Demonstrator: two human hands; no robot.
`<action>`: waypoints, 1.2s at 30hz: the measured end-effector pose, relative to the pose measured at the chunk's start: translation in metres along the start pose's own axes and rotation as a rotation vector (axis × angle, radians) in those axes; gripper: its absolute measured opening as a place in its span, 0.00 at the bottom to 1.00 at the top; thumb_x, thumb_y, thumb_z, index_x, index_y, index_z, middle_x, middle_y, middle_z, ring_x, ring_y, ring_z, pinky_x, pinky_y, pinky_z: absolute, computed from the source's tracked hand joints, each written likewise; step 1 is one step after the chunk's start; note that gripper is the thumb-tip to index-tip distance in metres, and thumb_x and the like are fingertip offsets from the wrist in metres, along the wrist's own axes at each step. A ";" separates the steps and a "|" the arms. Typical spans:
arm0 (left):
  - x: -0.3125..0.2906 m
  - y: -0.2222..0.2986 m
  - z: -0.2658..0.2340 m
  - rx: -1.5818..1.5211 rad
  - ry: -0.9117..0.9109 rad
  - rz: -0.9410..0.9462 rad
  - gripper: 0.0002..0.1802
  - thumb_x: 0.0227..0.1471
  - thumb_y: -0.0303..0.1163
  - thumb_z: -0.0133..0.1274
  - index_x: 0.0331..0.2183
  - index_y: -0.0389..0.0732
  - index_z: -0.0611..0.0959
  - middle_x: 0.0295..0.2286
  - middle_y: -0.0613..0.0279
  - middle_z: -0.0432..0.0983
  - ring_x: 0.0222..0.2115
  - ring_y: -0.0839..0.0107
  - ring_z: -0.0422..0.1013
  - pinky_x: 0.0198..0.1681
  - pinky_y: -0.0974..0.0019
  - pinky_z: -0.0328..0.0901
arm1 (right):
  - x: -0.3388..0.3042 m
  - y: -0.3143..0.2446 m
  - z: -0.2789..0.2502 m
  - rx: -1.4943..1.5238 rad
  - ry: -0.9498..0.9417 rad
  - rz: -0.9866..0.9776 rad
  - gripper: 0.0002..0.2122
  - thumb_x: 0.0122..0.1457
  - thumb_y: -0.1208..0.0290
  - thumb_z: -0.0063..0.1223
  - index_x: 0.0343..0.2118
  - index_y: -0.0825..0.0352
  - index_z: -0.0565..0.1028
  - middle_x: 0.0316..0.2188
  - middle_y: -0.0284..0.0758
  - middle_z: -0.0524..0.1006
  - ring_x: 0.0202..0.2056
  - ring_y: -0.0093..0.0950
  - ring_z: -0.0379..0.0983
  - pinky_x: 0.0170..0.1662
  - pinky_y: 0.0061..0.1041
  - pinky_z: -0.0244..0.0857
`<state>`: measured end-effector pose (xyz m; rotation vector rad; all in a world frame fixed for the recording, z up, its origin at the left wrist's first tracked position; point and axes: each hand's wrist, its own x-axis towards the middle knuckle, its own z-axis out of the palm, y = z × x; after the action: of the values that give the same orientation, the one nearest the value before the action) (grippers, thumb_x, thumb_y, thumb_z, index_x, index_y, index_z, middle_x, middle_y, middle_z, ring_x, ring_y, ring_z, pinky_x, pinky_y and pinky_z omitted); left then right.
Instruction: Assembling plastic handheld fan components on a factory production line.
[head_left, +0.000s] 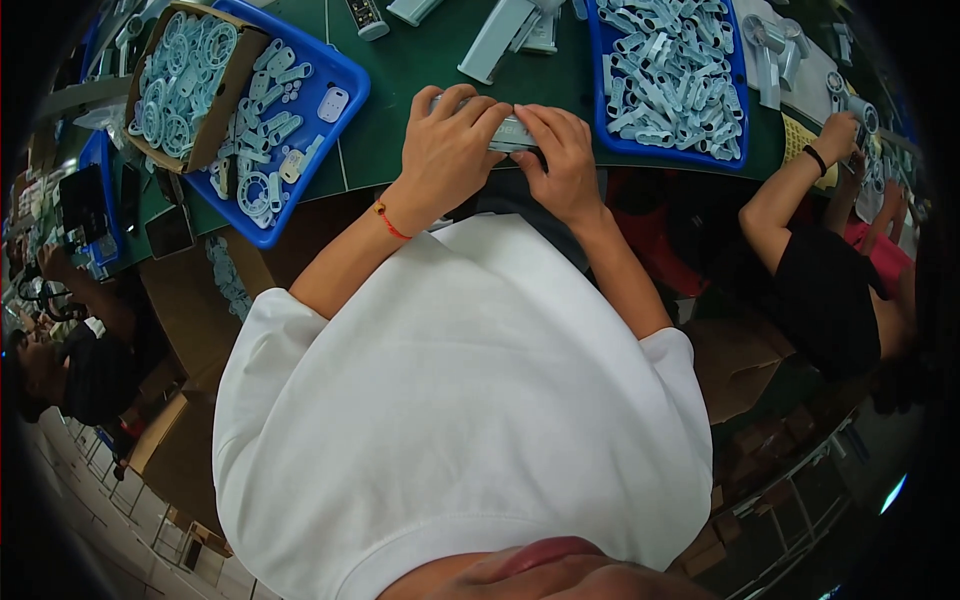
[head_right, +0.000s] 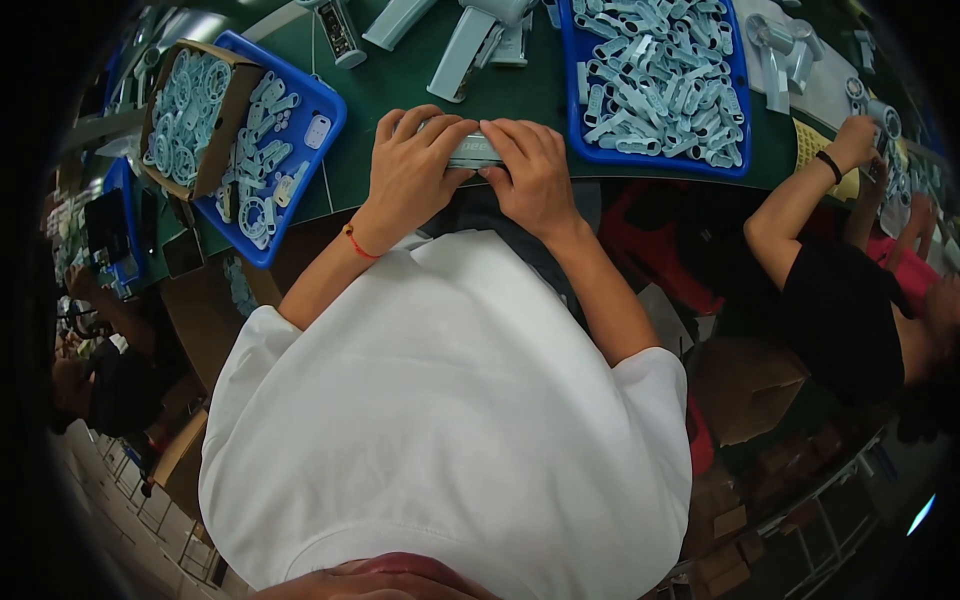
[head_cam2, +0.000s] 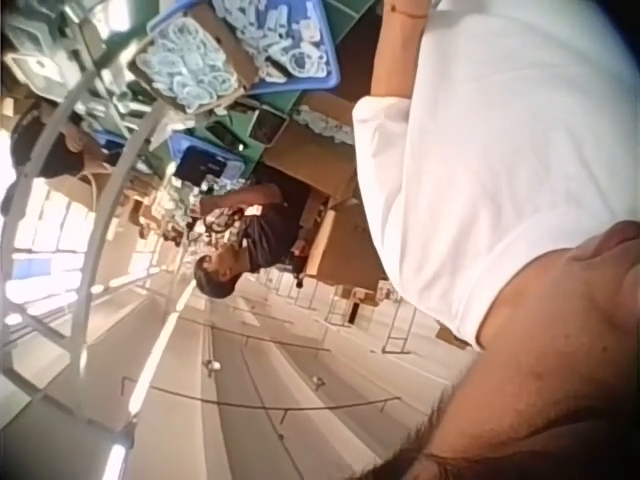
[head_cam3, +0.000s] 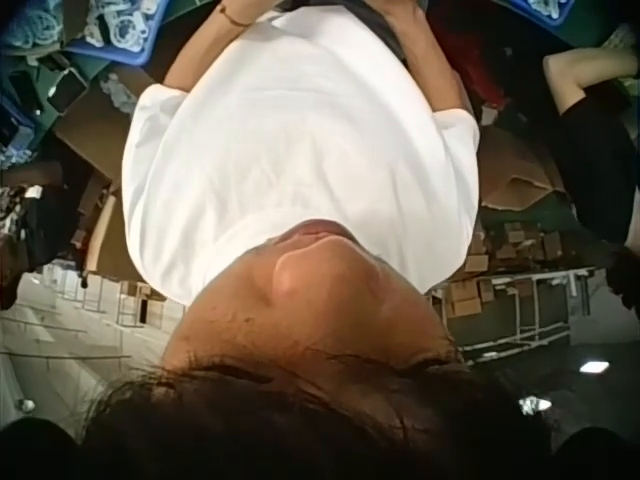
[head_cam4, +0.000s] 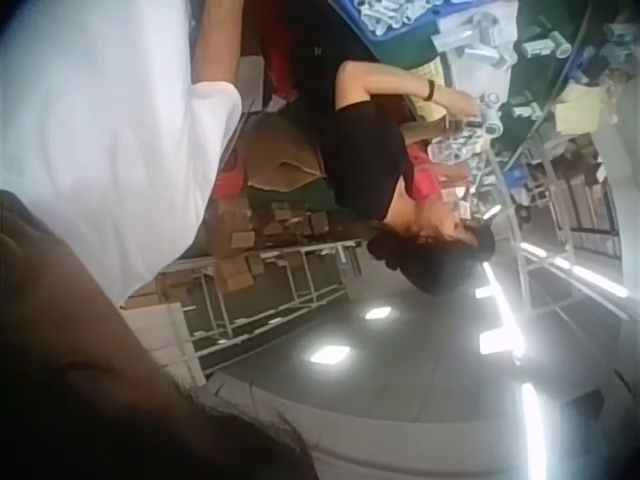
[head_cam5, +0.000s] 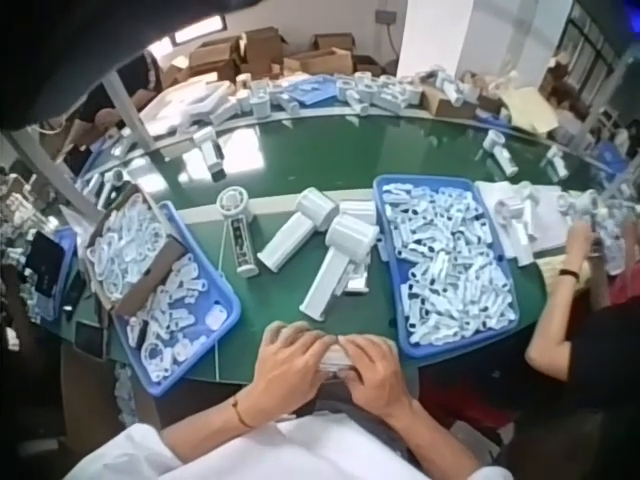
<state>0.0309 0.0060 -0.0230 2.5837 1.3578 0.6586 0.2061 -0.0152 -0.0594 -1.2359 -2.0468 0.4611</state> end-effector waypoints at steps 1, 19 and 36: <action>0.000 0.000 0.000 -0.003 -0.007 -0.006 0.25 0.30 0.34 0.64 0.37 0.45 0.78 0.35 0.69 0.75 0.42 0.69 0.66 0.47 0.58 0.54 | 0.000 0.001 0.002 -0.022 0.042 -0.023 0.20 0.47 0.70 0.56 0.46 0.66 0.71 0.43 0.37 0.72 0.45 0.35 0.67 0.48 0.33 0.57; 0.000 -0.002 0.006 0.118 0.032 0.094 0.22 0.32 0.34 0.64 0.35 0.44 0.78 0.33 0.69 0.75 0.39 0.67 0.68 0.42 0.56 0.57 | -0.005 0.005 0.007 -0.097 0.093 -0.078 0.25 0.39 0.76 0.62 0.45 0.66 0.72 0.42 0.37 0.72 0.42 0.35 0.68 0.44 0.32 0.60; 0.011 0.022 -0.035 -1.433 -0.024 -0.696 0.28 0.49 0.41 0.56 0.46 0.33 0.68 0.41 0.55 0.63 0.40 0.69 0.65 0.44 0.67 0.62 | 0.030 -0.065 -0.024 0.998 -0.138 0.460 0.27 0.57 0.64 0.50 0.57 0.69 0.56 0.47 0.37 0.66 0.48 0.29 0.63 0.55 0.26 0.52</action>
<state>0.0372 -0.0007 0.0191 0.9315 0.9954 0.9246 0.1730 -0.0217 0.0083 -1.0025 -1.2616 1.5762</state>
